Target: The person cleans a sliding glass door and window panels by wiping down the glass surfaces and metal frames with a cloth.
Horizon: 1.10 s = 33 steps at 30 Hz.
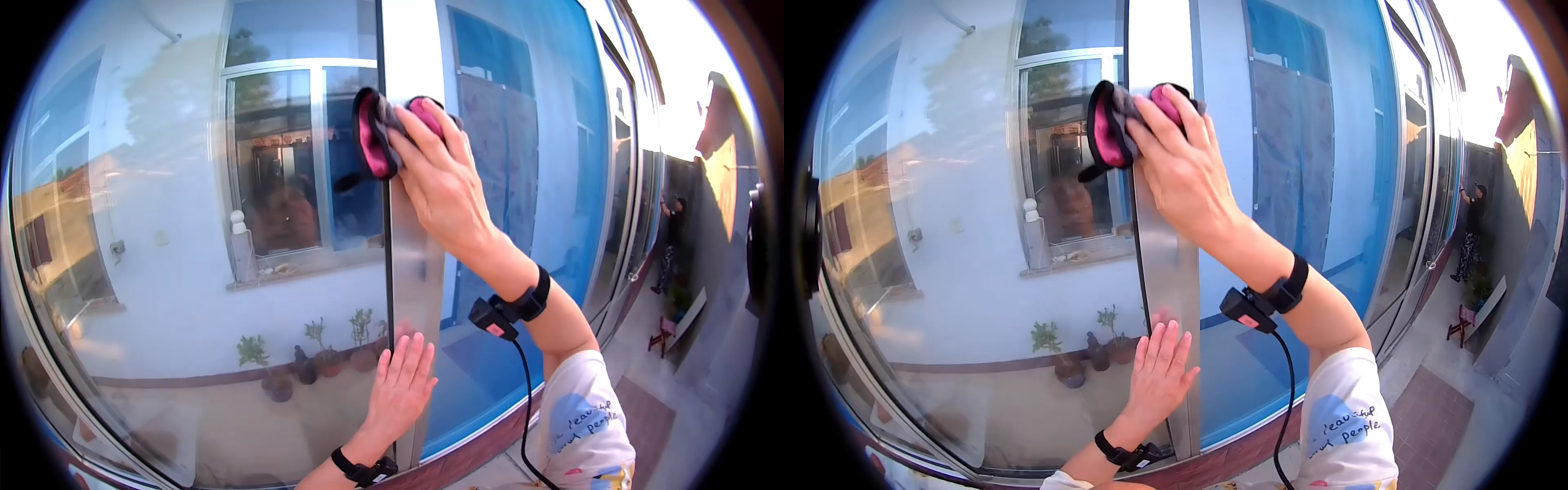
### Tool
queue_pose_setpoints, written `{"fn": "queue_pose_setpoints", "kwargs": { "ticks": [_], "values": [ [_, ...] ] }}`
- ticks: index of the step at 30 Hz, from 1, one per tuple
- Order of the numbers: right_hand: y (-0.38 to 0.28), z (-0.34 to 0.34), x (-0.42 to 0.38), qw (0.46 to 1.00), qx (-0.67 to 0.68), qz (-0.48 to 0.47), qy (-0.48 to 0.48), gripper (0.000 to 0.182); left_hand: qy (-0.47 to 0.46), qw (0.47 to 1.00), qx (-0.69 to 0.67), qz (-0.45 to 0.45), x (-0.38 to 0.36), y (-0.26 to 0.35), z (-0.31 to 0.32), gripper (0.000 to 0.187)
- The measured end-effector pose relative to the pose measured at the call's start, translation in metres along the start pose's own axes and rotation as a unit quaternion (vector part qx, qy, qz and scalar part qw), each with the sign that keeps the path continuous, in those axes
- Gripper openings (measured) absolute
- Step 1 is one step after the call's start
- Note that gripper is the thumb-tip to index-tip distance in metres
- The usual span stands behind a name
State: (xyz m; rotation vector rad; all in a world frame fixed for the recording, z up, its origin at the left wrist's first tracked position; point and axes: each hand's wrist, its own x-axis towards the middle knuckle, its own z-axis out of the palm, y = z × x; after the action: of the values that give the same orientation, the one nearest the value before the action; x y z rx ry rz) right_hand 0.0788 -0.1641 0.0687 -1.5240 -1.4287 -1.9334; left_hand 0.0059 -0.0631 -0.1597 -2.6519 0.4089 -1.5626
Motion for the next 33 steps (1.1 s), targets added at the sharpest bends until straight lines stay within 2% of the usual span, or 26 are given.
{"fn": "queue_pose_setpoints", "kwargs": {
  "ticks": [1, 3, 6, 9, 11, 13, 17, 19, 20, 21, 23, 24, 26, 27, 28, 29, 30, 31, 33],
  "values": [
    [-0.014, -0.006, -0.036, 0.997, -0.016, -0.019, -0.071, 0.039, 0.006, 1.0, 0.005, -0.004, 0.0, -0.001, 0.007, 0.065],
    [-0.03, -0.022, -0.075, 0.984, 0.043, -0.062, -0.164, 0.04, 0.012, 0.995, 0.1, 0.011, -0.001, -0.003, 0.019, 0.065],
    [-0.003, -0.017, -0.057, 0.982, 0.042, -0.112, -0.147, 0.038, 0.02, 0.99, 0.14, -0.005, -0.003, -0.002, 0.026, 0.059],
    [0.037, -0.01, 0.031, 0.995, -0.014, -0.084, -0.047, 0.04, 0.039, 0.982, 0.183, 0.004, -0.006, -0.005, 0.034, 0.059],
    [0.085, 0.006, 0.098, 0.994, -0.015, -0.091, 0.051, 0.035, 0.045, 0.977, 0.207, 0.013, -0.006, -0.008, 0.036, 0.064],
    [0.137, 0.022, 0.165, 0.986, -0.089, -0.072, 0.121, 0.034, 0.041, 0.973, 0.227, 0.02, -0.007, -0.006, 0.035, 0.068],
    [0.2, 0.017, 0.286, 0.99, -0.077, -0.049, 0.106, 0.032, 0.02, 0.975, 0.221, 0.018, -0.008, -0.008, 0.036, 0.068],
    [0.247, 0.023, 0.339, 0.986, -0.14, -0.003, 0.087, 0.03, 0.018, 0.978, 0.207, 0.016, -0.007, -0.006, 0.035, 0.069],
    [0.264, 0.027, 0.357, 0.984, -0.139, -0.004, 0.11, 0.032, 0.018, 0.978, 0.209, 0.013, -0.004, -0.006, 0.034, 0.069],
    [0.252, 0.02, 0.362, 0.987, -0.124, 0.05, 0.085, 0.032, 0.014, 0.977, 0.211, 0.01, -0.003, -0.006, 0.034, 0.07],
    [0.256, 0.028, 0.367, 0.987, -0.09, 0.08, 0.11, 0.034, 0.003, 0.978, 0.208, 0.008, -0.005, -0.005, 0.029, 0.07],
    [0.256, 0.03, 0.363, 0.983, -0.114, 0.062, 0.128, 0.033, 0.005, 0.978, 0.206, 0.012, -0.004, -0.005, 0.028, 0.07],
    [0.269, 0.031, 0.357, 0.956, -0.238, -0.151, 0.078, 0.033, 0.012, 0.98, 0.2, 0.012, -0.005, -0.005, 0.03, 0.069],
    [0.201, 0.012, 0.317, 0.991, -0.078, -0.08, 0.072, 0.031, 0.019, 0.981, 0.192, 0.012, -0.005, -0.004, 0.031, 0.068],
    [0.187, 0.011, 0.291, 0.984, -0.086, -0.137, 0.075, 0.03, 0.024, 0.981, 0.191, 0.013, -0.004, -0.001, 0.029, 0.068],
    [0.192, 0.022, 0.264, 0.984, -0.141, -0.087, 0.064, 0.034, 0.008, 0.982, 0.187, 0.006, -0.005, 0.002, 0.025, 0.066],
    [0.173, 0.026, 0.235, 0.971, -0.187, -0.093, 0.112, 0.035, -0.011, 0.983, 0.185, -0.002, -0.006, 0.004, 0.022, 0.065],
    [0.157, 0.023, 0.219, 0.974, -0.184, -0.07, 0.114, 0.035, -0.011, 0.982, 0.188, 0.0, -0.006, 0.005, 0.02, 0.065],
    [0.157, 0.021, 0.213, 0.977, -0.161, -0.083, 0.114, 0.035, -0.003, 0.988, 0.155, -0.012, -0.001, 0.009, 0.018, 0.061]
  ]
}}
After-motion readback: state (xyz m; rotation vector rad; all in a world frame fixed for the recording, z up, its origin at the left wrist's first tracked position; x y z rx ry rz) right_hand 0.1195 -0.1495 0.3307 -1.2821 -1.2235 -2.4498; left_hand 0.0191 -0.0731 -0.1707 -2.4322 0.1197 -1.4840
